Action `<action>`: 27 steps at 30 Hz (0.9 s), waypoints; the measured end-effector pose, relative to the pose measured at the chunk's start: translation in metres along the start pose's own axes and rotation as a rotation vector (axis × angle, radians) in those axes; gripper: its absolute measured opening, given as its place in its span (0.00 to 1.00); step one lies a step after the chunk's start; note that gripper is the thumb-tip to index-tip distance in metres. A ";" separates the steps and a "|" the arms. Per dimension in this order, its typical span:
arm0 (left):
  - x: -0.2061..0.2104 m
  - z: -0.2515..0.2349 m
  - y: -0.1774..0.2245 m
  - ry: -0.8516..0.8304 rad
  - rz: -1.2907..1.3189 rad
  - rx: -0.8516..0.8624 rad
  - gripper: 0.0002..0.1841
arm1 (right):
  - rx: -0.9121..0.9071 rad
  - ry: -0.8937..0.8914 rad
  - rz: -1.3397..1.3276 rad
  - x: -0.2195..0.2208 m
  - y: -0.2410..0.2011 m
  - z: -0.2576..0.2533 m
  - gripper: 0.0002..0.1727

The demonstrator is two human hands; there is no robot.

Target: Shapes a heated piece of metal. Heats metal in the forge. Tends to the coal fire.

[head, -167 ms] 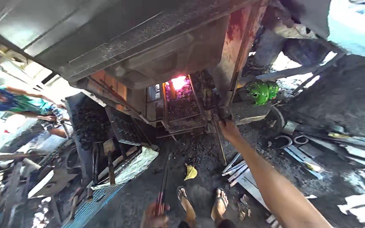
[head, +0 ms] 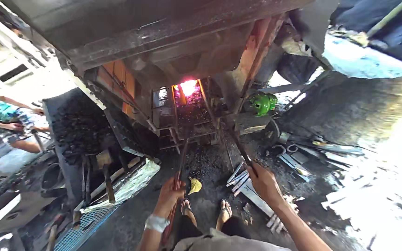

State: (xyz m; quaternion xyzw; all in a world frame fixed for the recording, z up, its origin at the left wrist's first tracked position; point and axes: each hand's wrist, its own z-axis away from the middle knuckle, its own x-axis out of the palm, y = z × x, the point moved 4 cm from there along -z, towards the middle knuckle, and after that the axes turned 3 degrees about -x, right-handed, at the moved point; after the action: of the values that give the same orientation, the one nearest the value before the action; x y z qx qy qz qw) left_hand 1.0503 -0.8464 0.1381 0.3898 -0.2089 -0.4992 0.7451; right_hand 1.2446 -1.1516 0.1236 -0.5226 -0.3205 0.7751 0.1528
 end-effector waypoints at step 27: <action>0.003 -0.010 -0.021 0.069 0.144 0.028 0.27 | -0.085 -0.172 0.245 -0.033 -0.015 0.063 0.30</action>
State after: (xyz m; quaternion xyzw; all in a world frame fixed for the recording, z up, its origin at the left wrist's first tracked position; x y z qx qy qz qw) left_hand 1.0464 -0.8492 0.1156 0.4013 -0.2176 -0.4278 0.7801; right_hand 1.1996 -1.1805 0.1723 -0.4954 -0.2988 0.8156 0.0071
